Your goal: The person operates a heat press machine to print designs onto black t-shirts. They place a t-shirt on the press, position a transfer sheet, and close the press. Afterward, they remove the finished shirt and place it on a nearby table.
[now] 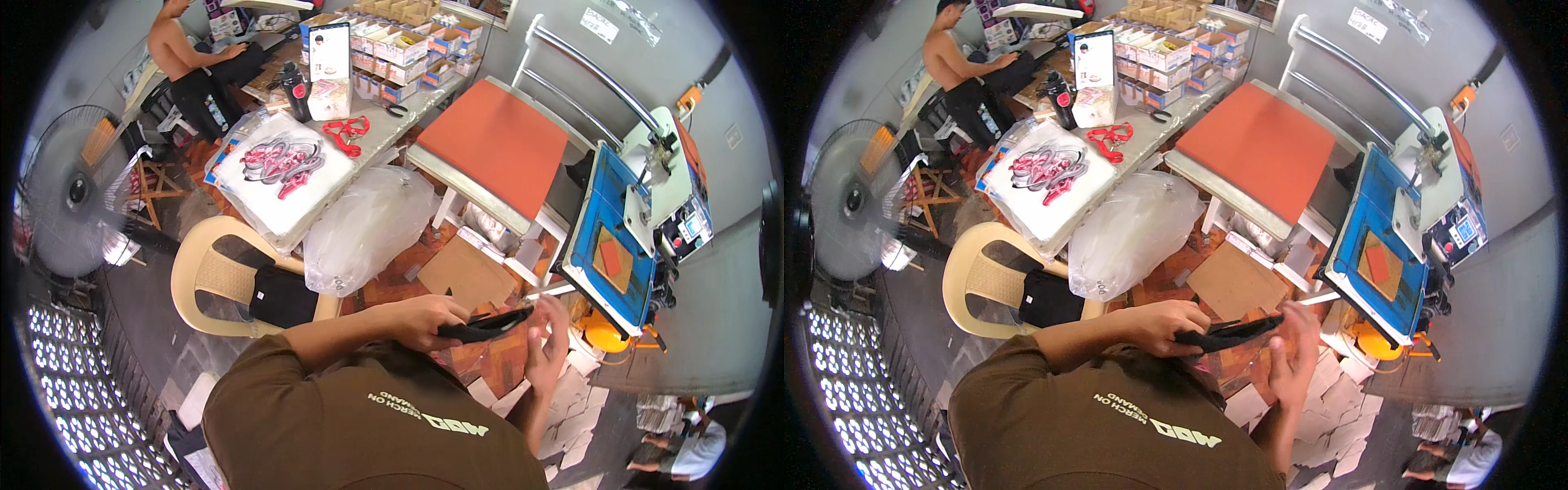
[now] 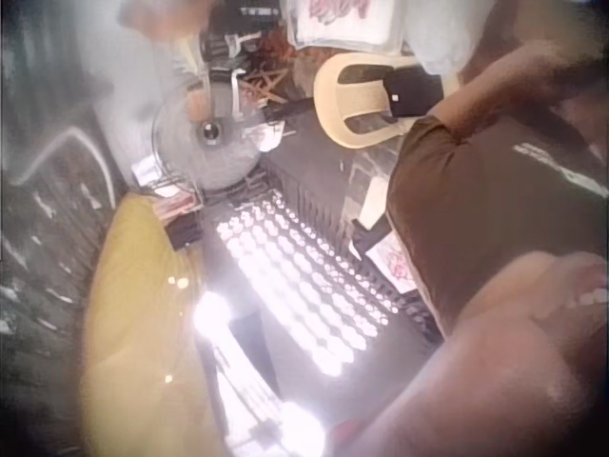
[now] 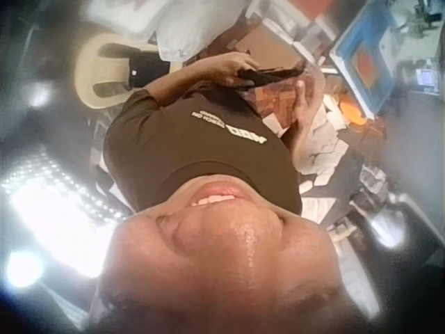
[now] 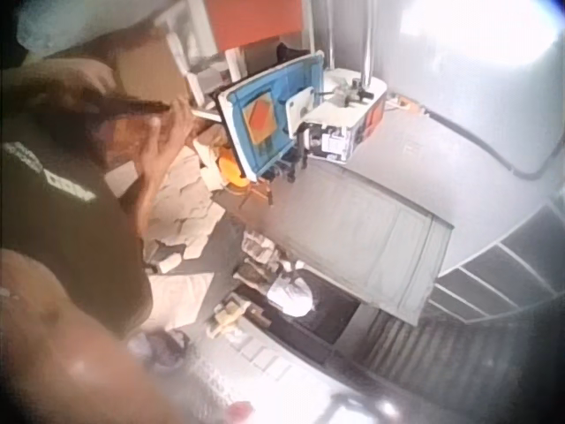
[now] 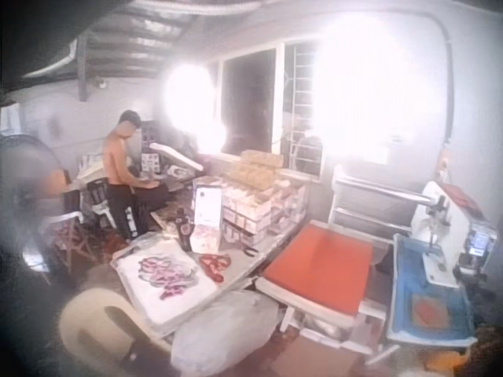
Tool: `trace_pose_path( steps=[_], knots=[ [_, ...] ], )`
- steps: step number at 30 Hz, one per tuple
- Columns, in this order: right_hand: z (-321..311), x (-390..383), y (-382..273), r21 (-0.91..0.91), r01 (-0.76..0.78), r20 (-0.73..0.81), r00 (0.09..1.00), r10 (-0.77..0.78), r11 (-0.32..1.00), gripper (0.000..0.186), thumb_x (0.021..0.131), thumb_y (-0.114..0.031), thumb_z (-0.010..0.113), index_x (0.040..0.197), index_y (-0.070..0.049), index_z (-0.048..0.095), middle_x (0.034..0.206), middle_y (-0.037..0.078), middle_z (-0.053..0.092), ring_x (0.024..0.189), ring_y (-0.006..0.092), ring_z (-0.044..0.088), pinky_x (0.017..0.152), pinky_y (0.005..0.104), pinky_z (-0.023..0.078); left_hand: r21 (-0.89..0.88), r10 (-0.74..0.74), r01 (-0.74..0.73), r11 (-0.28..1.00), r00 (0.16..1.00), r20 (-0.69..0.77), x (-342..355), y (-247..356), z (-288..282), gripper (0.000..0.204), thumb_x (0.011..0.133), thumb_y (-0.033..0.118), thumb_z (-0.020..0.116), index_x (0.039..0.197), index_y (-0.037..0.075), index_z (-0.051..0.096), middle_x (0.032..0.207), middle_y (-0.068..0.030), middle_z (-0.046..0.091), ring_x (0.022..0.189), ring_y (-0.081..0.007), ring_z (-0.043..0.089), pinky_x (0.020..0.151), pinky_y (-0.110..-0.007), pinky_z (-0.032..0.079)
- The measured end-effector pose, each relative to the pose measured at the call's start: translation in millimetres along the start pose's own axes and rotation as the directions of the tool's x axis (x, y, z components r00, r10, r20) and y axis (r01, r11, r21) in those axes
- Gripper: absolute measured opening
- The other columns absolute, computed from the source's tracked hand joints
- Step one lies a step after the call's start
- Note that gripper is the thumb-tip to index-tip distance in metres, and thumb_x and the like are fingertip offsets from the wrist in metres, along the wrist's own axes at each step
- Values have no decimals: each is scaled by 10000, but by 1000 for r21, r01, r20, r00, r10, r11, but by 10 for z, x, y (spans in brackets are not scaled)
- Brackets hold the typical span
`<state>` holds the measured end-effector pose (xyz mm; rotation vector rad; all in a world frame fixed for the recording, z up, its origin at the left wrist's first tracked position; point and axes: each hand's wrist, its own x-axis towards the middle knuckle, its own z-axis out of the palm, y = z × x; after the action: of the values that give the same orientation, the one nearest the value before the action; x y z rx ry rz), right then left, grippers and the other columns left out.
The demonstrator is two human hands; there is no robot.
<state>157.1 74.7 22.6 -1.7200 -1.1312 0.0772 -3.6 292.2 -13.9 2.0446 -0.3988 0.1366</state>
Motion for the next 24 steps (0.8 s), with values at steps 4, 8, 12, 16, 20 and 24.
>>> trace_pose_path(
  steps=[4, 8, 12, 16, 20, 24],
  knots=[
    [184, -318, -52, -178, -212, 338, 904, 262, 961, 228, 820, -66, 668, 1045, -33, 673, 1004, 167, 680, 985, 332, 636, 928, 425, 448, 130, 86, -75, 989, 993, -84, 70, -272, 219, 242, 822, 231, 730, 892, 35, 605, 890, -160, 635, 873, -385, 634, 756, -462, 503],
    [585, -993, 150, -241, -562, 18, 812, 583, 791, 110, 745, 80, 645, 810, -9, 651, 677, 133, 617, 633, 218, 586, 608, 349, 469, 188, -214, 215, 958, 976, -26, 78, -405, 224, 380, 774, 368, 779, 928, 60, 618, 835, -161, 661, 825, -394, 659, 704, -475, 506],
    [775, -1549, 380, -406, -712, -90, 654, 751, 572, 130, 750, 77, 662, 839, -17, 664, 696, 53, 636, 669, 120, 566, 621, 300, 469, 248, -214, 180, 952, 970, 119, -76, -620, 346, 446, 757, 467, 773, 937, 86, 627, 757, -176, 666, 766, -403, 665, 666, -495, 504],
    [474, -2236, 880, 123, -874, -33, 470, 882, 470, 277, 766, -5, 736, 1041, -4, 699, 919, 17, 690, 806, 141, 621, 725, 300, 509, 324, -264, 179, 929, 934, 241, -177, -993, 546, 355, 788, 450, 741, 893, 122, 658, 742, -165, 668, 765, -394, 663, 664, -498, 506],
    [230, -2791, 1521, 859, -404, -222, 261, 939, 316, 367, 937, -100, 660, 1276, -13, 550, 1118, 89, 659, 983, 202, 642, 836, 360, 539, 298, -268, 156, 942, 883, 385, -263, -1039, 905, 242, 816, 328, 724, 1001, 173, 715, 819, -167, 693, 806, -377, 673, 711, -484, 527],
    [33, -3470, 2217, 908, -238, -370, -74, 926, 344, 377, 920, -66, 644, 1278, -38, 527, 1193, 113, 614, 1009, 276, 619, 861, 473, 522, 181, -295, 243, 953, 881, 369, -39, -1162, 1017, 259, 798, 259, 742, 1043, 175, 741, 858, -172, 705, 798, -360, 686, 716, -443, 542]
  ],
)
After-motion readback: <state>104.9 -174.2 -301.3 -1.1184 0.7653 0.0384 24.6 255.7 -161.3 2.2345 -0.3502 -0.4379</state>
